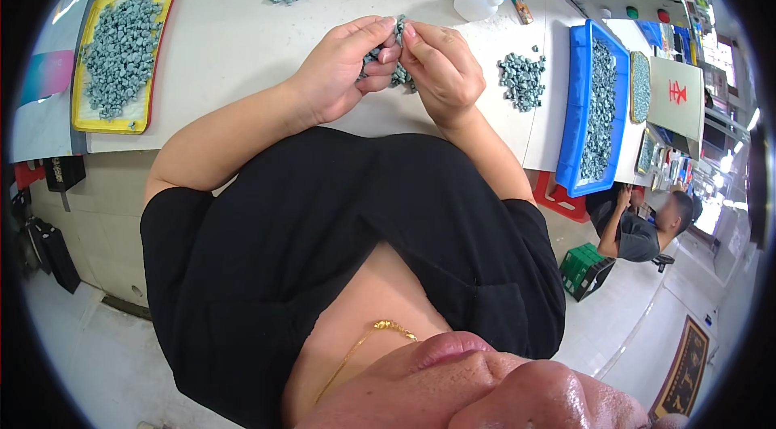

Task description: Assembling small turquoise plastic components by applying glue and joining them together.

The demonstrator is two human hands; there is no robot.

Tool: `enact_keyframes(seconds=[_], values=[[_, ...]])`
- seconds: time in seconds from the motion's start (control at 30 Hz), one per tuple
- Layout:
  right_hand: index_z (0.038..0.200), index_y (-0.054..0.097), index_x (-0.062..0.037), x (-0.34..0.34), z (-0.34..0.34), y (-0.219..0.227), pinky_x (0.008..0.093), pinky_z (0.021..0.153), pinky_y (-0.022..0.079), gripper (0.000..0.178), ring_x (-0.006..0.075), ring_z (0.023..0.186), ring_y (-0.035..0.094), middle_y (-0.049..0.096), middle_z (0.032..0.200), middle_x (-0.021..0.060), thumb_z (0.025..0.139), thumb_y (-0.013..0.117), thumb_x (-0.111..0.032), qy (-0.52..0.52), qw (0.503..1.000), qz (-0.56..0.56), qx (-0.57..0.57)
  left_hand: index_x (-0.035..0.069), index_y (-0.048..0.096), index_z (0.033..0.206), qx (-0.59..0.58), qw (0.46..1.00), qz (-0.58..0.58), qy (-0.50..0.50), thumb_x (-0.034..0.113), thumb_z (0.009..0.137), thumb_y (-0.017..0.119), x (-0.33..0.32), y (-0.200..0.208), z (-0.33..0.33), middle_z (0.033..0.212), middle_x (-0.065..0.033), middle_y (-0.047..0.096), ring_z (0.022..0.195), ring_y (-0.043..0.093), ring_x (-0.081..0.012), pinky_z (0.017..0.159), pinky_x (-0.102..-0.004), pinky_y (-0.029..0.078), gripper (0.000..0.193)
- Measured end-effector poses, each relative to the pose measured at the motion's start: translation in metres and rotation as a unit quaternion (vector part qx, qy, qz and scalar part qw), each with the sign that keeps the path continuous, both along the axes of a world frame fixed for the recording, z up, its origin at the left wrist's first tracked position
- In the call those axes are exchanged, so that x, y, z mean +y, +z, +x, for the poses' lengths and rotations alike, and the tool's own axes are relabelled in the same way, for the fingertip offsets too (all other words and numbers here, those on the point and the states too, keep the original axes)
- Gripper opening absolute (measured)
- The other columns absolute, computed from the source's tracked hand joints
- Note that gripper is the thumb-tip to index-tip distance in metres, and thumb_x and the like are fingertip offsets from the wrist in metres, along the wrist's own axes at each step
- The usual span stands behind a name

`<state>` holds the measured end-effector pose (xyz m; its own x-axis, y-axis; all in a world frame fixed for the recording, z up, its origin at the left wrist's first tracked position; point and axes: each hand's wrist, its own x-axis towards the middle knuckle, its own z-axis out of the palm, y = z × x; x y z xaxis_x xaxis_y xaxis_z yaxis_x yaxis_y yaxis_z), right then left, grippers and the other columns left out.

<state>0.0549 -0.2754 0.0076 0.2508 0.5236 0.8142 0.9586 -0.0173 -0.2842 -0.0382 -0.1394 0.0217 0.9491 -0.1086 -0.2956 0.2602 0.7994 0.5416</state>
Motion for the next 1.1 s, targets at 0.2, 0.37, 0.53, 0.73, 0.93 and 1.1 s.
enact_keyframes(seconds=[0.2,0.37,0.53,0.73,0.93,1.1], values=[[0.085,0.066,0.0022,0.002,0.003,-0.001,0.0306,0.065,0.051,0.019,0.0227,0.073,0.063,0.066,0.087,0.011,0.067,0.072,0.004,0.048,0.999,0.016,0.012,0.008,0.048,0.085,-0.03,0.999,0.031,0.032,0.023,0.098,0.044,0.0,-0.006,-0.001,0.073,0.0011,0.044,0.058,0.032,-0.0049,0.049,-0.0192,0.026,0.02],[0.087,0.067,0.0006,-0.001,-0.001,0.0,0.0268,0.061,0.052,0.02,0.0198,0.071,0.063,0.067,0.085,0.0104,0.069,0.071,0.007,0.036,0.989,0.017,0.141,0.007,0.048,0.085,-0.037,0.995,0.08,0.056,0.022,0.098,0.046,-0.002,0.0,-0.001,0.071,0.0018,0.044,0.055,0.029,-0.0041,0.047,-0.0192,0.024,0.019],[0.088,0.068,-0.0006,-0.006,-0.004,0.003,0.0262,0.06,0.052,0.02,0.018,0.068,0.064,0.067,0.084,0.0099,0.069,0.072,0.005,0.016,0.986,-0.009,0.166,0.007,0.048,0.084,-0.036,0.988,0.137,0.059,0.023,0.097,0.048,-0.005,0.001,0.0,0.069,0.003,0.044,0.053,0.027,-0.0036,0.046,-0.0196,0.022,0.021],[0.093,0.068,-0.0009,-0.027,0.02,0.019,0.0239,0.06,0.051,0.016,0.0131,0.065,0.064,0.067,0.077,0.0089,0.078,0.068,0.0,-0.035,0.98,-0.066,0.187,0.008,0.048,0.083,0.019,0.995,0.101,0.0,0.027,0.097,0.049,0.002,-0.009,0.005,0.068,0.0023,0.043,0.053,0.027,-0.0044,0.046,-0.0197,0.022,0.023],[0.107,0.064,-0.0015,-0.062,0.058,0.035,0.0222,0.059,0.046,0.029,0.0082,0.065,0.058,0.064,0.074,0.0038,0.086,0.066,-0.022,-0.263,0.887,-0.109,0.364,0.005,0.048,0.09,0.078,0.997,0.026,0.001,0.014,0.093,0.047,0.01,-0.006,0.008,0.078,-0.0011,0.046,0.061,0.034,-0.0057,0.048,-0.0192,0.026,0.01],[0.116,0.057,-0.0024,-0.06,0.082,0.006,0.0269,0.07,0.047,0.046,0.0126,0.076,0.059,0.065,0.086,0.0047,0.078,0.073,-0.022,-0.259,0.907,-0.183,0.277,0.001,0.047,0.1,0.067,0.997,0.04,-0.009,0.01,0.093,0.042,0.009,-0.003,0.009,0.085,-0.0027,0.048,0.064,0.037,-0.0059,0.05,-0.0183,0.029,0.013]])
